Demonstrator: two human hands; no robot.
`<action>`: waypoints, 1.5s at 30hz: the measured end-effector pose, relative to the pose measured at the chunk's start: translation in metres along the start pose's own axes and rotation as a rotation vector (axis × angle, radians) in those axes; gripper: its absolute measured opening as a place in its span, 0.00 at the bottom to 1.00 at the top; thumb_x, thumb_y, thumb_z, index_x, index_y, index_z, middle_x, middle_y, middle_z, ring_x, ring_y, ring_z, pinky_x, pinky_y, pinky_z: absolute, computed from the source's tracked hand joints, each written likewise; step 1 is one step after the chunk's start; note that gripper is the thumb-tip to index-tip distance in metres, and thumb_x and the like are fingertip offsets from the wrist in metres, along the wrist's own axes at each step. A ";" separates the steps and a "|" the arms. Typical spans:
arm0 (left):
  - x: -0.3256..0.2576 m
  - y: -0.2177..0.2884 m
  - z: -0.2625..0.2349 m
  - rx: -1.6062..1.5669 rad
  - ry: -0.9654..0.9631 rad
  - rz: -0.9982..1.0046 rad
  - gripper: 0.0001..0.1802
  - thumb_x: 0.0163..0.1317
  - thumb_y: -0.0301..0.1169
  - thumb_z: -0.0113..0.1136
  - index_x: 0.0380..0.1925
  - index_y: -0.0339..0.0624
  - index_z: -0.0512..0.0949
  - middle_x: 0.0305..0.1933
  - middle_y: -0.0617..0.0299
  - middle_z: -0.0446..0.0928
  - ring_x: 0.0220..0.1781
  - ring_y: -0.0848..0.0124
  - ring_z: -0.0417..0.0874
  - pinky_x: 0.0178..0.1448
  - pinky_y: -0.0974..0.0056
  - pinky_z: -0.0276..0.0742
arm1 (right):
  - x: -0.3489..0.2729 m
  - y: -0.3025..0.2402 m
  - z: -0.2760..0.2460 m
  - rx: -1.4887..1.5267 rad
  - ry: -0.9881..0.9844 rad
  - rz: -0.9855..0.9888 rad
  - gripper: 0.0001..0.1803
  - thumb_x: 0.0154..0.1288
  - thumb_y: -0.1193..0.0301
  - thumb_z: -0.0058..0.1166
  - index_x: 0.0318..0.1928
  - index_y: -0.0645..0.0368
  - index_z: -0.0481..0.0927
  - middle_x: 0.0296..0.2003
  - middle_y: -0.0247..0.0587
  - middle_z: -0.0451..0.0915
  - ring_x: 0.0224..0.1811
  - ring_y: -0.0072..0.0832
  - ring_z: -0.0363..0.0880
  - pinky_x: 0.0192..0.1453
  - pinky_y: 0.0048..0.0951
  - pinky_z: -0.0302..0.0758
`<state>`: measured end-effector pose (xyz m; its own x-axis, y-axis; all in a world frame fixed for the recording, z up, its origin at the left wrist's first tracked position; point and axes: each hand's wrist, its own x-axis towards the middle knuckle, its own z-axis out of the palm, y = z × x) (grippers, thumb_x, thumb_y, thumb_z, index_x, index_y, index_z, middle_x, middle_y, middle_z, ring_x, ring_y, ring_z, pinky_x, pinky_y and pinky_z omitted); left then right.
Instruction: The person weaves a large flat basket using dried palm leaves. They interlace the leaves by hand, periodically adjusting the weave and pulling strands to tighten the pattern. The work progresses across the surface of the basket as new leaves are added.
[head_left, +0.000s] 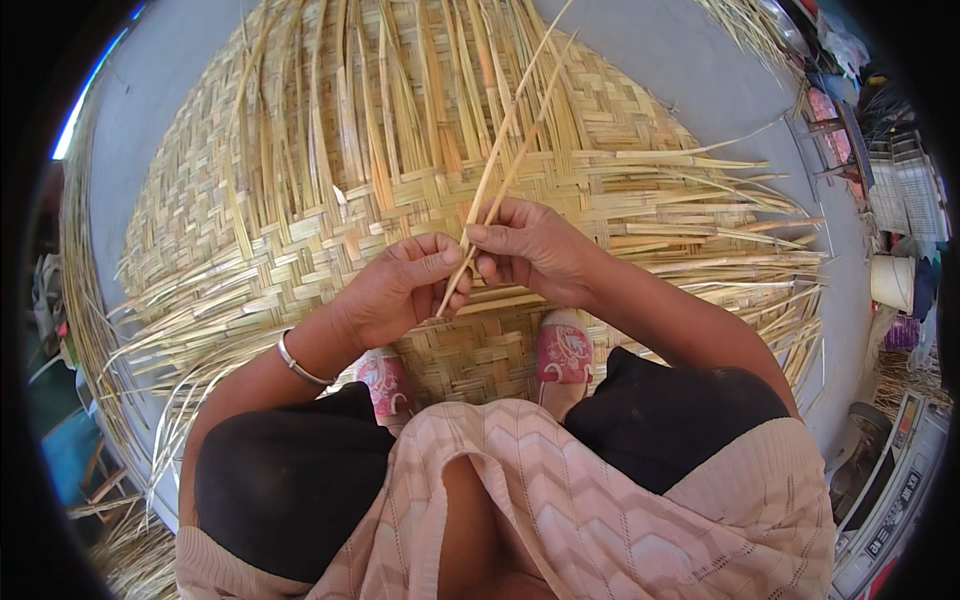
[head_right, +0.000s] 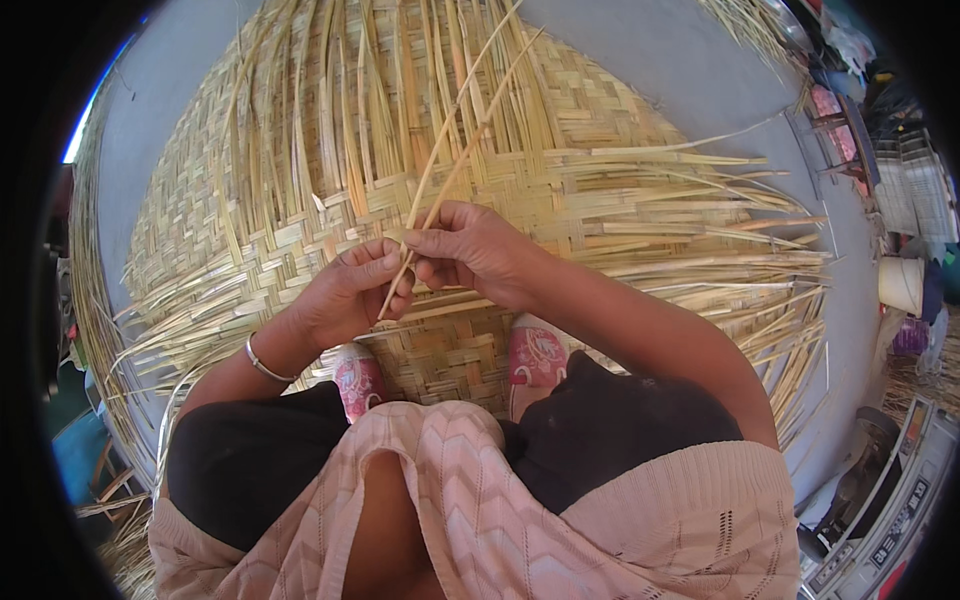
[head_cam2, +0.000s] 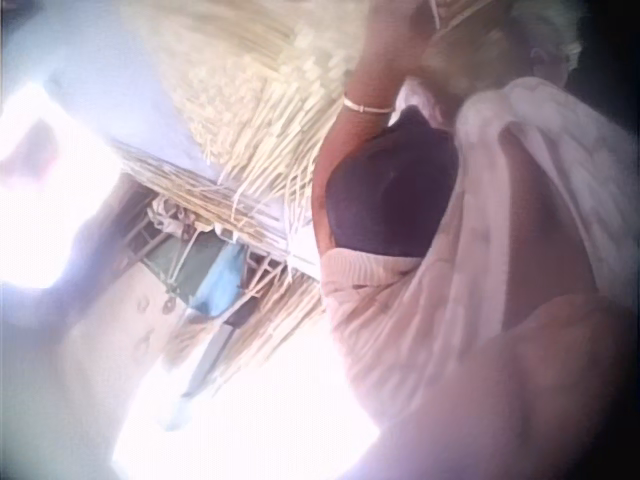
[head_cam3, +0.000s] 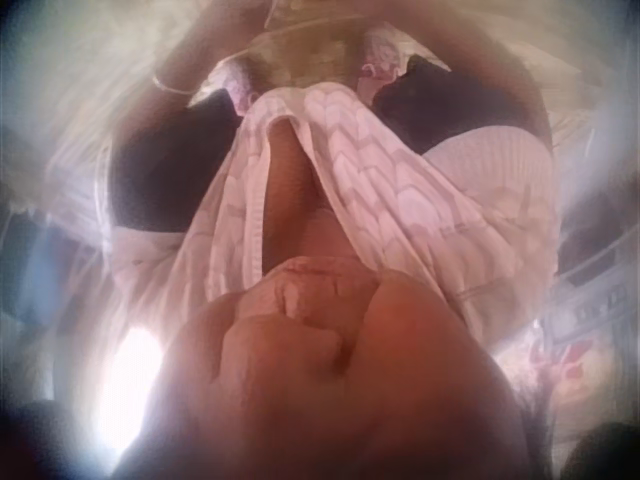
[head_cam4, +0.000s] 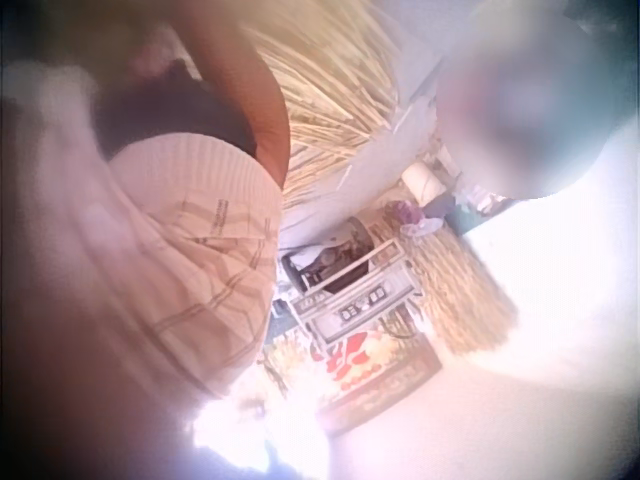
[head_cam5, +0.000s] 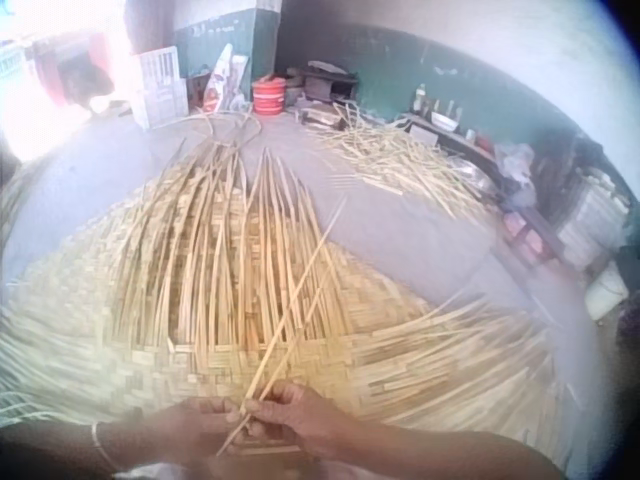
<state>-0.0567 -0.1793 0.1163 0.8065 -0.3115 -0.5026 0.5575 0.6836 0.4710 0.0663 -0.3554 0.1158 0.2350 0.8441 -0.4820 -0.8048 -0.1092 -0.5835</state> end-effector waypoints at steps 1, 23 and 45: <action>0.001 0.000 0.000 0.018 -0.013 -0.001 0.08 0.69 0.36 0.55 0.38 0.44 0.75 0.33 0.64 0.80 0.33 0.75 0.80 0.39 0.70 0.77 | 0.000 0.001 0.000 -0.018 0.020 -0.008 0.10 0.65 0.68 0.59 0.42 0.60 0.76 0.30 0.33 0.79 0.27 0.17 0.77 0.34 0.18 0.76; 0.009 -0.017 -0.002 0.609 0.293 -0.013 0.05 0.62 0.26 0.60 0.37 0.38 0.77 0.30 0.67 0.77 0.29 0.80 0.75 0.35 0.73 0.71 | 0.002 0.026 -0.003 -0.509 0.211 -0.012 0.13 0.61 0.66 0.64 0.39 0.62 0.79 0.25 0.30 0.76 0.24 0.16 0.71 0.28 0.19 0.70; 0.000 -0.015 -0.020 0.162 0.031 -0.058 0.07 0.63 0.30 0.62 0.35 0.44 0.72 0.32 0.66 0.76 0.32 0.75 0.79 0.36 0.70 0.76 | 0.004 0.013 -0.011 -0.309 -0.036 -0.024 0.12 0.64 0.67 0.62 0.44 0.60 0.80 0.30 0.30 0.78 0.27 0.16 0.71 0.32 0.17 0.70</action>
<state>-0.0686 -0.1760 0.0945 0.7668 -0.3248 -0.5536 0.6295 0.5488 0.5500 0.0625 -0.3590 0.0989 0.2275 0.8659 -0.4455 -0.5942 -0.2391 -0.7680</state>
